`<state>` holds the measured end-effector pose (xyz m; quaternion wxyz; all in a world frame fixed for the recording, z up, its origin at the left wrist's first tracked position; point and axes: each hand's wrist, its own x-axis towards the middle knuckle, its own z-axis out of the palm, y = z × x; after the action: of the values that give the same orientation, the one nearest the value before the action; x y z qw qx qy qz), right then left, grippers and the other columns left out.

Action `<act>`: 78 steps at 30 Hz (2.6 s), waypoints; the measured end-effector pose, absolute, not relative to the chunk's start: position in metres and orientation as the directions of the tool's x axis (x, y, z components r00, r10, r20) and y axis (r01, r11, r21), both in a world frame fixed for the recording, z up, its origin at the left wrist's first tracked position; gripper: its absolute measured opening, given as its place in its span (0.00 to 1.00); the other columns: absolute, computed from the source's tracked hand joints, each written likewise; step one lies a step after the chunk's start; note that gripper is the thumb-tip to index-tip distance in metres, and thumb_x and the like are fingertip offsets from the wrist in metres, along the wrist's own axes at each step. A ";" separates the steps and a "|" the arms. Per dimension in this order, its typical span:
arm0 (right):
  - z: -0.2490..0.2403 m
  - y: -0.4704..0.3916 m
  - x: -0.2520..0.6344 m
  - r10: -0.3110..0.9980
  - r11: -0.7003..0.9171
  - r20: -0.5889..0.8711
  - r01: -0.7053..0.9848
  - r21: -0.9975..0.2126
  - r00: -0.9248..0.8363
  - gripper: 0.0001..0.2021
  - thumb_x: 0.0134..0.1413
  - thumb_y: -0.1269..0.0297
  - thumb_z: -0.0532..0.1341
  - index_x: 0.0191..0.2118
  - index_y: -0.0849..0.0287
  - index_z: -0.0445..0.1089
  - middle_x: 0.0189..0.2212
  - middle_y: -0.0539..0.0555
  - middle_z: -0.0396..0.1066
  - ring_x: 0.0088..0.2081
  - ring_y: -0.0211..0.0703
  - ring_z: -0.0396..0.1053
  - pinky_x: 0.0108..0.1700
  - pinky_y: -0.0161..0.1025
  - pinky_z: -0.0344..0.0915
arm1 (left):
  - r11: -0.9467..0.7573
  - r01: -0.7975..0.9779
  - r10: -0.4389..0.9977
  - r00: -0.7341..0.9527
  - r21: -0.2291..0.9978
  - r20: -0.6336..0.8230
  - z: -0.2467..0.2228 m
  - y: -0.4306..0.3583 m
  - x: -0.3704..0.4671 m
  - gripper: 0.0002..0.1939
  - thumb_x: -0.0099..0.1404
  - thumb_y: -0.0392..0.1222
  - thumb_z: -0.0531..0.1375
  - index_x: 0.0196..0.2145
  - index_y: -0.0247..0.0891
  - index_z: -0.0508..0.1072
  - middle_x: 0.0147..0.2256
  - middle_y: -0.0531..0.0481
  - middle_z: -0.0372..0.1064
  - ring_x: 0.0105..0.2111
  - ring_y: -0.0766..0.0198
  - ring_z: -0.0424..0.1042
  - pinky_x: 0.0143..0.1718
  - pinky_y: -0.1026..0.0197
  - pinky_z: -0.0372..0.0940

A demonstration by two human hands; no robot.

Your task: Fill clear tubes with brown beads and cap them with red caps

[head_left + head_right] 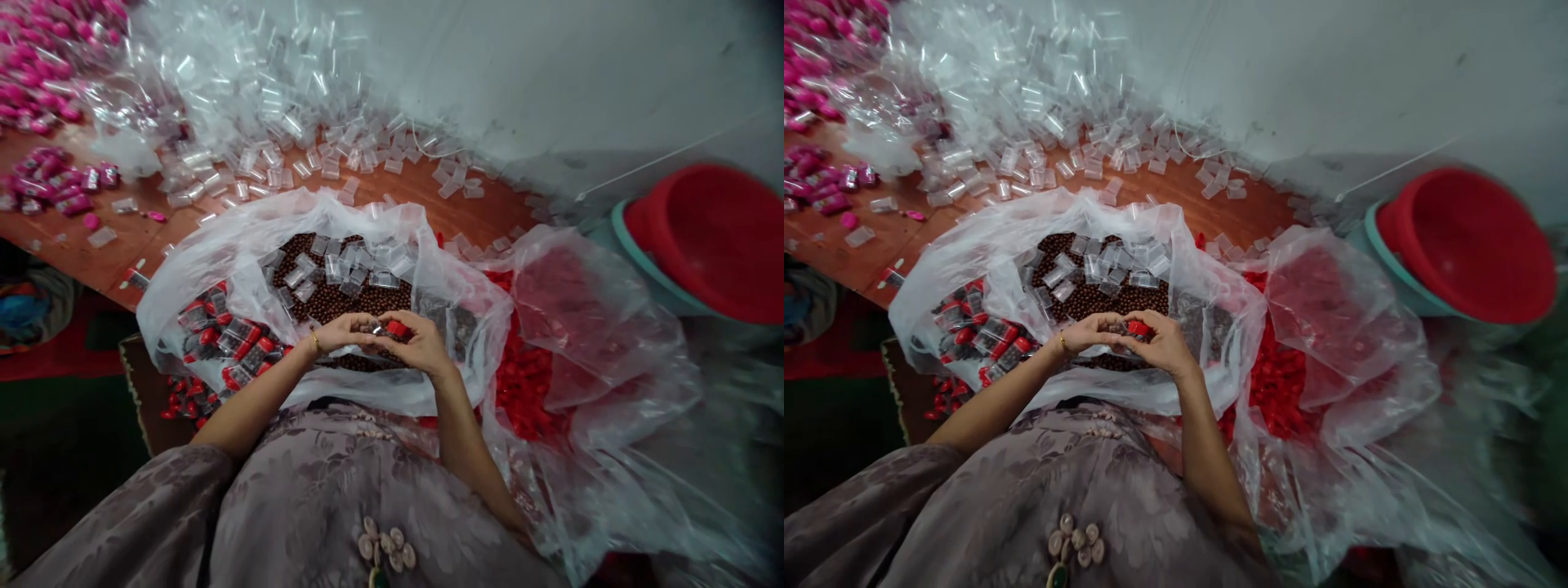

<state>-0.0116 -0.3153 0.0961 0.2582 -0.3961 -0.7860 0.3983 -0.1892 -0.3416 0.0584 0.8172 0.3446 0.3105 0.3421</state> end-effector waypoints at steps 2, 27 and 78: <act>0.094 -0.316 -0.013 0.842 0.342 0.083 0.409 -0.846 -0.533 0.12 0.43 0.57 0.64 0.33 0.58 0.69 0.29 0.51 0.71 0.31 0.38 0.67 0.35 0.35 0.63 | 0.534 -0.360 0.775 0.569 0.765 -0.274 0.056 -0.342 -0.189 0.24 0.43 0.49 0.68 0.33 0.30 0.67 0.26 0.52 0.68 0.25 0.69 0.68 0.30 0.65 0.64; 0.077 -0.322 -0.014 0.908 -0.322 -0.328 0.066 -0.944 -0.261 0.17 0.53 0.52 0.49 0.44 0.56 0.62 0.20 0.44 0.56 0.14 0.29 0.48 0.16 0.31 0.54 | 0.401 -0.338 0.885 0.384 0.852 -0.264 0.052 -0.342 -0.183 0.23 0.48 0.51 0.65 0.37 0.32 0.67 0.30 0.50 0.67 0.29 0.69 0.66 0.32 0.64 0.62; 0.080 -0.358 -0.032 0.859 -0.189 -0.299 0.285 -0.940 -0.416 0.31 0.57 0.42 0.38 0.61 0.51 0.51 0.56 0.52 0.59 0.57 0.40 0.55 0.62 0.44 0.45 | -0.074 0.726 0.812 0.442 0.684 -0.381 0.100 -0.385 -0.156 0.08 0.46 0.37 0.59 0.27 0.37 0.70 0.24 0.46 0.68 0.29 0.56 0.69 0.33 0.59 0.61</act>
<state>-0.0317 -0.3578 0.0803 0.2393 -0.4845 -0.5901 0.5998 -0.1564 -0.3852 0.1000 0.4317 0.7310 0.5260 0.0503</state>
